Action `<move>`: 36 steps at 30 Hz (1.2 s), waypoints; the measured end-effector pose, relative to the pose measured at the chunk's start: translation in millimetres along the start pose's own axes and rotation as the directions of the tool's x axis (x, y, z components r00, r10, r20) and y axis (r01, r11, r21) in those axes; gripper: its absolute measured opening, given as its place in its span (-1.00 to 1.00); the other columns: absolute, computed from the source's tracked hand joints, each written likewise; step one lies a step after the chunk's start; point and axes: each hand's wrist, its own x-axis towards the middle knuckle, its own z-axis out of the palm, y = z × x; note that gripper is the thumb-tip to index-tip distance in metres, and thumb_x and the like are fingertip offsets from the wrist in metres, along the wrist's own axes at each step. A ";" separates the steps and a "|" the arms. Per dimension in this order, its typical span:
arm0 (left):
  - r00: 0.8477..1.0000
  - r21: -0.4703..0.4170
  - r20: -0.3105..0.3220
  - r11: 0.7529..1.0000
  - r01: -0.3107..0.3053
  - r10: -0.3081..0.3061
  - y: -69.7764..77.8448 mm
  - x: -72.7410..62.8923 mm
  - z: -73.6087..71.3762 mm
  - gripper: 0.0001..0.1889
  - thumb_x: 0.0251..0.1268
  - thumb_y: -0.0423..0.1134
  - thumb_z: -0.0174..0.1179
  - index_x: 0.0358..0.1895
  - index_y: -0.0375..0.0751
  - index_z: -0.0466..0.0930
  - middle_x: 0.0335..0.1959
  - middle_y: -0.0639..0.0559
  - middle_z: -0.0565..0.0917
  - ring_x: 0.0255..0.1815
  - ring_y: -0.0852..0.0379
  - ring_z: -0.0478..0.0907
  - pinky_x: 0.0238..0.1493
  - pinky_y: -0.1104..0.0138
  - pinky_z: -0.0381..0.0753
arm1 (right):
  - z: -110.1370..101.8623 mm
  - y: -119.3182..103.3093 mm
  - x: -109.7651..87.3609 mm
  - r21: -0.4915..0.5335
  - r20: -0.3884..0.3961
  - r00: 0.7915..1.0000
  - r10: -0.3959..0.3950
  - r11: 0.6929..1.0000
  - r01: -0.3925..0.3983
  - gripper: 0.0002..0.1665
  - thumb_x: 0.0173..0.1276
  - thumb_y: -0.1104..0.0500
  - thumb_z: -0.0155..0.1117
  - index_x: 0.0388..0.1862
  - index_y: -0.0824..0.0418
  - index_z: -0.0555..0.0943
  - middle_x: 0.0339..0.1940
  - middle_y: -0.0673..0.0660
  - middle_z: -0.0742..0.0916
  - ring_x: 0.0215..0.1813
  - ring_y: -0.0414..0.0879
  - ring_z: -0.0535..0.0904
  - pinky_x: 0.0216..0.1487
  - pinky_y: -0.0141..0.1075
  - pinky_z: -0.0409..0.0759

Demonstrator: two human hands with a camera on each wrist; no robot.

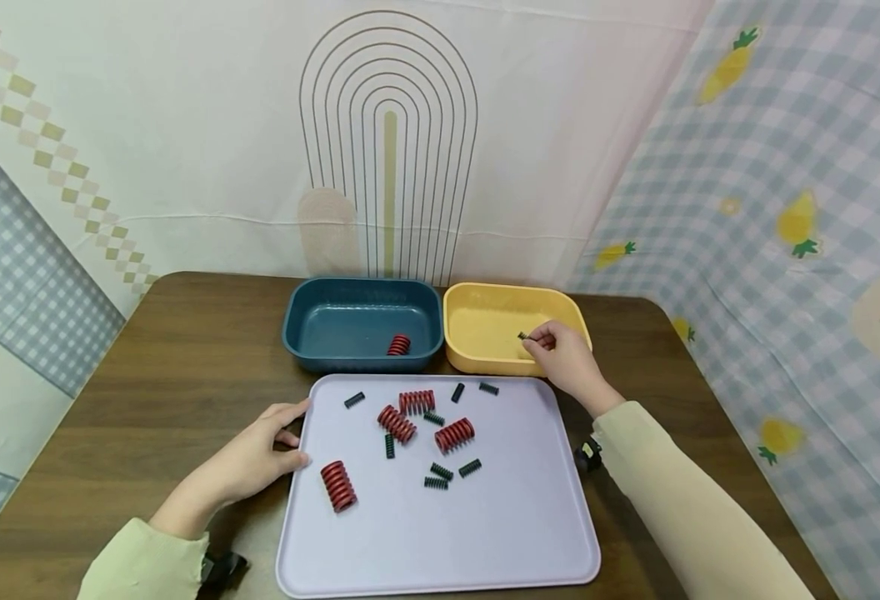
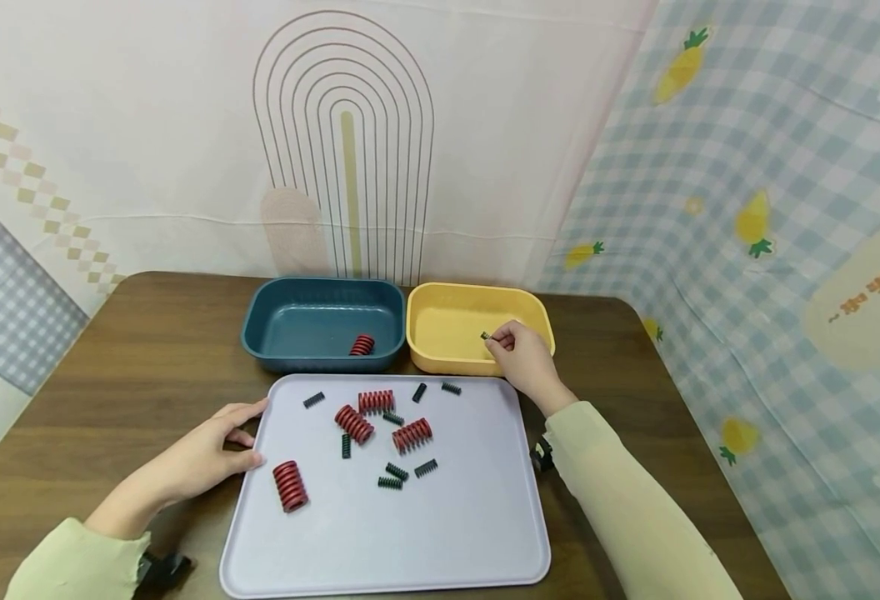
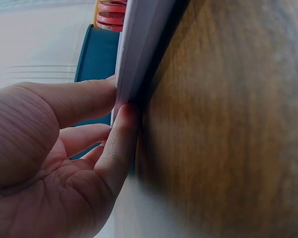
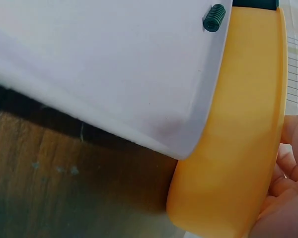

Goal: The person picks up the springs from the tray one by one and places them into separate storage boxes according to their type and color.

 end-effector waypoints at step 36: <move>1.000 0.023 -0.005 1.000 0.000 0.000 -1.3 1.8 0.7 -0.22 0.19 -0.39 0.32 0.46 -0.34 0.16 0.27 -0.20 0.32 -0.03 0.03 0.49 -0.12 0.38 0.52 | 0.3 -40.5 -49.3 0.234 0.207 0.956 -0.208 0.959 0.158 -0.61 0.22 -0.06 0.43 -0.04 0.09 0.67 -0.12 0.09 0.69 -0.16 -0.09 0.55 -0.12 -0.09 0.53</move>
